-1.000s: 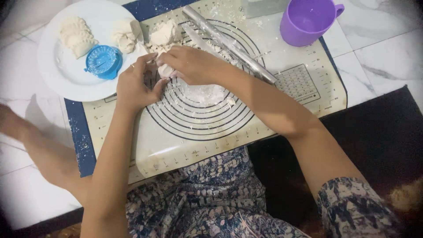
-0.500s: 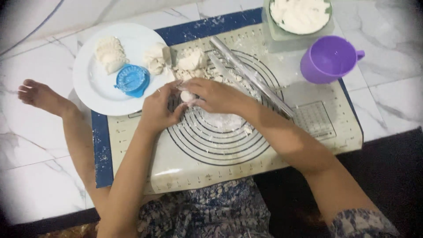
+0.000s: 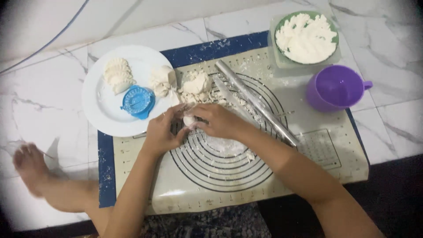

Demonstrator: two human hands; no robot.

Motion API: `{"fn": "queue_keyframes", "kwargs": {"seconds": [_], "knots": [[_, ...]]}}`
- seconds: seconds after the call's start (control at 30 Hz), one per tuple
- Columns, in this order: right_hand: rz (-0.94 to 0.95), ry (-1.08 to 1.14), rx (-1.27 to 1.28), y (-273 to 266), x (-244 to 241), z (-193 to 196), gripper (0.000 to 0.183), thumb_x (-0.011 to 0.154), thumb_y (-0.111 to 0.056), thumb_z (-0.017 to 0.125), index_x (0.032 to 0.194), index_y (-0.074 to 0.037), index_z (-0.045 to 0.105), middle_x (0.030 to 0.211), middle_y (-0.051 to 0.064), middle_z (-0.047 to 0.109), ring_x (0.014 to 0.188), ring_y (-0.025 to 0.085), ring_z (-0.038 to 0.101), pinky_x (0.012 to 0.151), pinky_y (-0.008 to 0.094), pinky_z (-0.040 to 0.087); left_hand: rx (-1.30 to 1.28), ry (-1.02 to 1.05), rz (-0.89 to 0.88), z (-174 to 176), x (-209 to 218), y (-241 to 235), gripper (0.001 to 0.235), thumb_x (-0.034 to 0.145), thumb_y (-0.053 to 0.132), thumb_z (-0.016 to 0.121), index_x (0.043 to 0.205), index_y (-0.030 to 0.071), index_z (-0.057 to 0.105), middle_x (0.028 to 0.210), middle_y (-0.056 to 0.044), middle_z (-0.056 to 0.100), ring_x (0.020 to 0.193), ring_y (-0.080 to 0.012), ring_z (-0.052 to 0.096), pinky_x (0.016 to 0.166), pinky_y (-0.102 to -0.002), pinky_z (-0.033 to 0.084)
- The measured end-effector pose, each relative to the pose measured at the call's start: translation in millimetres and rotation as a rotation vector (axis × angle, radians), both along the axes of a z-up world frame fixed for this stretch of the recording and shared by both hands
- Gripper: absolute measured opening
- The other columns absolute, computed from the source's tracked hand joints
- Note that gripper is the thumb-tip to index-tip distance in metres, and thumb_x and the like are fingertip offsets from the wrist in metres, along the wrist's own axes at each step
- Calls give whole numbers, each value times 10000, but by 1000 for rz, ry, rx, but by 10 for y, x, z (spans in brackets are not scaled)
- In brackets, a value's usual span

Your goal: Preparing and shaping pastries using a rolling pin and a manual mold on a floor mat.

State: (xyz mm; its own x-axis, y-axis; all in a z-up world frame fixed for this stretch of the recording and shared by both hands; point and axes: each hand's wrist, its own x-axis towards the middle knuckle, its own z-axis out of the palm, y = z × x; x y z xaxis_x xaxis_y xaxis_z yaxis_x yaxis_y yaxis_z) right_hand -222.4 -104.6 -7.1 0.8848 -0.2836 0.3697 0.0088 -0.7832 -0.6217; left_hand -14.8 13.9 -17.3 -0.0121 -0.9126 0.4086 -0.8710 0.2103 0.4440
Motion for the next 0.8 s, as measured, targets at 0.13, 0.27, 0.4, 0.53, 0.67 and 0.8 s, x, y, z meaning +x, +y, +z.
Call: {"fn": "queue_keyframes", "kwargs": {"seconds": [0.13, 0.27, 0.4, 0.53, 0.67, 0.8], "knots": [[-35, -28, 31, 25, 28, 28, 209, 964, -171, 688, 1118, -31, 663, 1048, 173, 713, 993, 371, 728, 847, 452, 609, -24, 32, -23, -21, 28, -25, 564, 706, 363, 762, 1203, 146, 610, 939, -48, 774, 793, -300, 739, 723, -456, 592], [-59, -48, 34, 38, 77, -63, 188, 979, -203, 649, 1087, -52, 673, 1020, 147, 714, 955, 351, 734, 809, 423, 610, -16, 62, -31, -19, 24, -19, 562, 696, 330, 781, 1196, 138, 611, 970, -43, 780, 807, -287, 749, 733, -441, 599], [-70, -100, 87, 110, 60, 127, 95, 964, -75, 657, 1024, -6, 683, 917, 175, 698, 847, 367, 725, 699, 422, 609, -56, 63, -54, 92, -44, -30, 503, 738, 256, 799, 1174, 96, 605, 946, -68, 771, 752, -307, 744, 701, -445, 603], [-73, -114, 125, 133, 96, 265, 51, 956, -47, 661, 968, -5, 689, 855, 156, 681, 775, 344, 718, 643, 387, 591, -101, 94, -54, 27, -37, -50, 563, 754, 267, 787, 1251, 70, 610, 854, -63, 764, 728, -289, 744, 671, -425, 607], [-80, -91, 133, 127, 102, 284, 61, 954, -40, 651, 980, -20, 703, 842, 144, 677, 758, 331, 707, 625, 392, 587, -142, 126, -91, 108, -39, -68, 486, 777, 281, 777, 1179, 55, 623, 780, -122, 725, 690, -335, 724, 622, -464, 584], [-105, -89, 194, 156, 183, 249, 38, 930, -29, 664, 902, -25, 690, 846, 176, 690, 795, 389, 710, 680, 466, 576, -149, 103, -117, 165, 9, -14, 531, 772, 230, 767, 1238, 31, 608, 824, -131, 734, 738, -341, 729, 641, -455, 595]]}}
